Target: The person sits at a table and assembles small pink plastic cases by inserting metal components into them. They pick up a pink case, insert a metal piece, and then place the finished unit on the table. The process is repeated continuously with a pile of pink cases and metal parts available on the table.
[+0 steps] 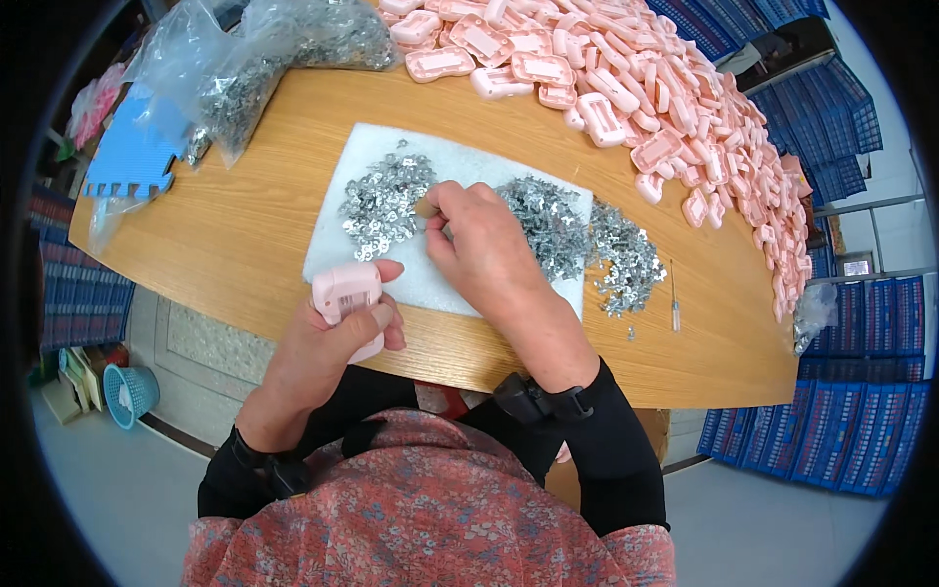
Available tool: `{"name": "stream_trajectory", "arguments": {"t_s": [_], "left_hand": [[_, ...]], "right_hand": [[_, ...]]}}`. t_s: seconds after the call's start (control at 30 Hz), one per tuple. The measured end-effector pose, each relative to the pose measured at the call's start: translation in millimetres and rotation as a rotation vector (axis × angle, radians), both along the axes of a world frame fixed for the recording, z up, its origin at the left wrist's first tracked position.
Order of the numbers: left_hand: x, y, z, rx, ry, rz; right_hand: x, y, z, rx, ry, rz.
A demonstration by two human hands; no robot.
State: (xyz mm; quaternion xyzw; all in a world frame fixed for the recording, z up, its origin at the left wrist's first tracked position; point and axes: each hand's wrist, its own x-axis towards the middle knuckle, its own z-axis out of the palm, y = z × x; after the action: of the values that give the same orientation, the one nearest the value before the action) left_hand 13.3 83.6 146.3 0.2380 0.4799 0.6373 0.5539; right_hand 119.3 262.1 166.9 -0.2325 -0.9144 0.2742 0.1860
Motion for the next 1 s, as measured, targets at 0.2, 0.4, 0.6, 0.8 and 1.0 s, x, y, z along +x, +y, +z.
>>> {"name": "stream_trajectory", "arguments": {"t_s": [0.2,0.4,0.6,0.8,1.0], "left_hand": [[-12.5,10.5,9.0,-0.010,0.067,0.088],[-16.4,16.1,9.5,0.017,0.066,0.111],[-12.2,21.9,14.3,-0.016,-0.004,0.121],[-15.6,28.6,14.2,0.002,-0.322,-0.024],[-8.9,29.6,14.9,0.026,-0.450,-0.029]], "right_hand": [[6.5,3.6,1.9,-0.009,-0.010,0.008],[11.4,4.4,5.3,0.037,-0.074,0.037],[17.3,-8.2,21.7,-0.199,0.047,-0.010],[24.4,-22.8,42.1,0.043,0.184,0.178],[33.4,-30.3,44.6,0.127,0.237,0.155]]}}
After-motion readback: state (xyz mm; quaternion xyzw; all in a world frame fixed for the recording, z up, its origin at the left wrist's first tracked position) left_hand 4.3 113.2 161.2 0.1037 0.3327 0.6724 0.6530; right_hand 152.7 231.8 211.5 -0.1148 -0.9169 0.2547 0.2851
